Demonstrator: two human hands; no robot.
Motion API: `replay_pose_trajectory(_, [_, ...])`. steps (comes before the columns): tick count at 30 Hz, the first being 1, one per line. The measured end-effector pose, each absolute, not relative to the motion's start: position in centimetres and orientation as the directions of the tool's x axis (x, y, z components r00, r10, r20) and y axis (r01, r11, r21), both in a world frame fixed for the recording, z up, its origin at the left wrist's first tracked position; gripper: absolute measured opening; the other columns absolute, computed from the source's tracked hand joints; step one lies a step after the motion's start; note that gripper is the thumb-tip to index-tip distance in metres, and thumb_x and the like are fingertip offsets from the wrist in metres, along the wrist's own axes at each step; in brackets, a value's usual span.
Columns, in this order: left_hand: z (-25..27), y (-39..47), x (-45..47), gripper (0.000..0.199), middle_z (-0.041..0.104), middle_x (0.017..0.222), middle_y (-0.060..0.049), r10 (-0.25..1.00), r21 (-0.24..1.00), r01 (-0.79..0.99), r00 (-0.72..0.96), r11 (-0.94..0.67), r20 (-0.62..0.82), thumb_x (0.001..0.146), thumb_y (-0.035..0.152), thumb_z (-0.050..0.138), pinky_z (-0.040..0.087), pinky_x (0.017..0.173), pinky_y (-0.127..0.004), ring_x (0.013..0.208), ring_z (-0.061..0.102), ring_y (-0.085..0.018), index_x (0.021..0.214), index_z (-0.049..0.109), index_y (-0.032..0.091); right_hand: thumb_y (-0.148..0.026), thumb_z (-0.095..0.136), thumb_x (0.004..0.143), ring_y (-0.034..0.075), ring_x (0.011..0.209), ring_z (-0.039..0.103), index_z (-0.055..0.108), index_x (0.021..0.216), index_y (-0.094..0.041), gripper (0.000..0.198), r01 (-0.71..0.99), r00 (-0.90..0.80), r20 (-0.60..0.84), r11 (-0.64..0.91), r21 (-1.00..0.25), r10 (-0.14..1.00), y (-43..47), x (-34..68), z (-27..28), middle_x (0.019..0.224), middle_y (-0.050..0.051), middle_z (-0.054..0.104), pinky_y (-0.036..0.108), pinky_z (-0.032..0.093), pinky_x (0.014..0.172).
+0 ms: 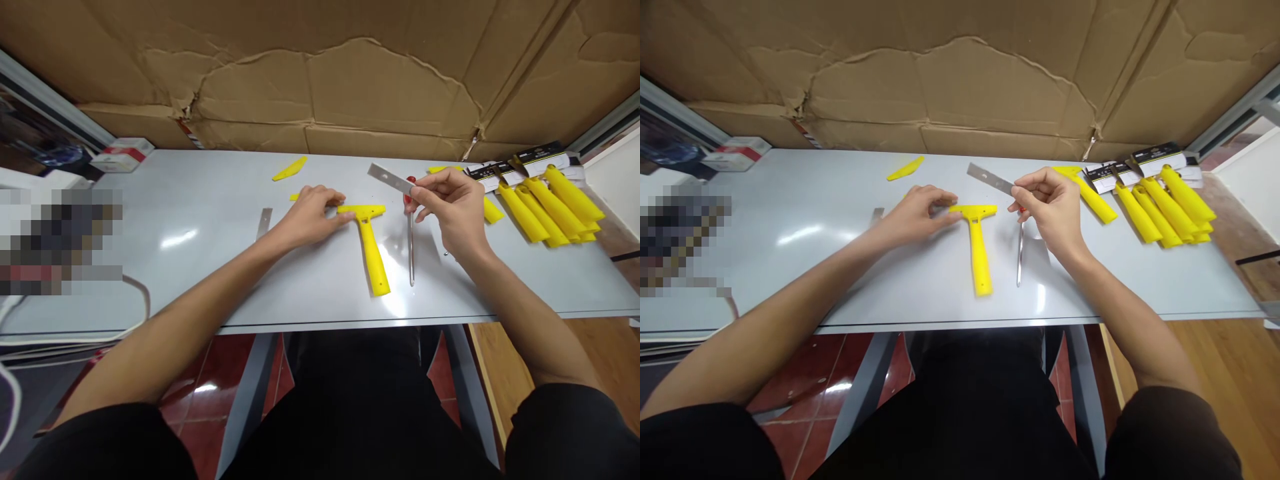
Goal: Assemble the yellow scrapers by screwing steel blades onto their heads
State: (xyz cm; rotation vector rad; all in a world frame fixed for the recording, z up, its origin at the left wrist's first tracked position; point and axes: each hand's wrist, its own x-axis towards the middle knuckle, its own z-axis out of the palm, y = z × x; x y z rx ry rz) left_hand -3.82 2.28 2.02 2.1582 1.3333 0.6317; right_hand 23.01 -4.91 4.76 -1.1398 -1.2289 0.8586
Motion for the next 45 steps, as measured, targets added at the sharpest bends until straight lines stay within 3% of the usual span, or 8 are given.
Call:
replay_pose_trajectory(4, [1.7,2.8,-4.0,0.034,0.075,0.117,-0.014,0.879,0.597,0.691,0.473,-0.407,0.052,0.083,0.049,0.083,0.053,0.111,-0.053,0.128,0.061,-0.038,0.106,0.084,0.023,-0.037,0.092,0.076,0.010,0.069,0.073,0.069,0.091,-0.011,0.038,0.102,0.146,0.228,0.214,-0.971,0.963,-4.9,23.0,4.6,0.081,0.005,0.072,0.017,0.052,0.051])
replay_pose_trajectory(9, [3.2,2.8,-4.3,0.045,0.083,0.103,-0.008,0.826,0.917,0.362,0.560,-0.170,-0.068,0.072,0.052,0.096,0.062,0.089,-0.040,0.097,0.077,-0.025,0.098,0.077,0.021,-0.037,0.095,0.073,0.007,0.076,0.069,0.074,0.096,-0.010,0.041,0.127,0.041,0.218,0.211,-0.969,0.975,-4.8,22.9,4.2,0.089,0.005,0.072,0.017,0.055,0.059])
replay_pose_trajectory(12, [4.5,1.9,-4.1,0.052,0.085,0.099,-0.009,0.823,0.990,0.137,0.566,-0.035,-0.049,0.068,0.046,0.103,0.065,0.083,-0.035,0.092,0.083,-0.023,0.100,0.073,0.019,-0.038,0.094,0.075,0.003,0.071,0.062,0.076,0.097,-0.011,0.039,0.133,0.030,0.248,0.242,-0.961,0.968,-4.9,22.9,4.1,0.086,0.004,0.069,0.015,0.047,0.058])
replay_pose_trajectory(18, [6.4,0.0,-3.4,0.057,0.082,0.079,-0.004,0.881,0.994,0.061,0.472,-0.085,0.047,0.057,0.042,0.110,0.067,0.068,-0.031,0.078,0.084,-0.024,0.096,0.076,0.018,-0.045,0.094,0.078,0.004,0.076,0.061,0.078,0.099,-0.013,0.041,0.121,0.044,0.301,0.294,-0.948,0.953,-5.2,23.0,4.3,0.091,0.005,0.069,0.017,0.043,0.060])
replay_pose_trajectory(28, [6.6,-1.4,-2.8,0.049,0.086,0.088,-0.005,0.870,0.979,-0.032,0.453,-0.203,0.195,0.063,0.048,0.108,0.063,0.058,-0.026,0.071,0.078,-0.017,0.096,0.086,0.019,-0.056,0.097,0.074,0.003,0.081,0.061,0.078,0.101,-0.014,0.053,0.203,-0.048,0.377,0.378,-0.903,0.925,-5.7,22.9,4.8,0.092,0.005,0.068,0.014,0.046,0.063])
replay_pose_trajectory(32, [6.3,-1.6,-2.7,0.048,0.086,0.094,-0.007,0.877,0.972,-0.033,0.423,-0.234,0.226,0.069,0.053,0.103,0.063,0.060,-0.029,0.079,0.082,-0.021,0.099,0.086,0.020,-0.059,0.094,0.076,0.002,0.077,0.060,0.076,0.101,-0.014,0.055,0.196,-0.080,0.351,0.360,-0.912,0.933,-6.1,22.8,5.1,0.092,0.003,0.068,0.013,0.049,0.060])
replay_pose_trajectory(37, [6.0,-1.5,-2.7,0.043,0.086,0.103,-0.006,0.916,0.970,-0.007,0.325,-0.245,0.233,0.074,0.052,0.100,0.069,0.078,-0.036,0.094,0.082,-0.024,0.101,0.084,0.022,-0.063,0.091,0.079,0.005,0.068,0.066,0.075,0.114,-0.013,0.063,0.157,-0.199,0.219,0.252,-0.955,0.955,-6.5,22.3,5.3,0.093,0.004,0.073,0.016,0.053,0.054])
replay_pose_trajectory(45, [6.5,-2.8,-2.1,0.044,0.084,0.100,-0.004,0.897,0.962,0.028,0.370,-0.272,0.242,0.088,0.058,0.088,0.069,0.086,-0.036,0.097,0.082,-0.022,0.113,0.079,0.022,-0.059,0.091,0.080,0.002,0.058,0.060,0.071,0.098,-0.010,0.055,0.201,-0.163,0.197,0.228,-0.953,0.967,-7.5,20.2,4.3,0.077,0.002,0.069,0.013,0.052,0.054])
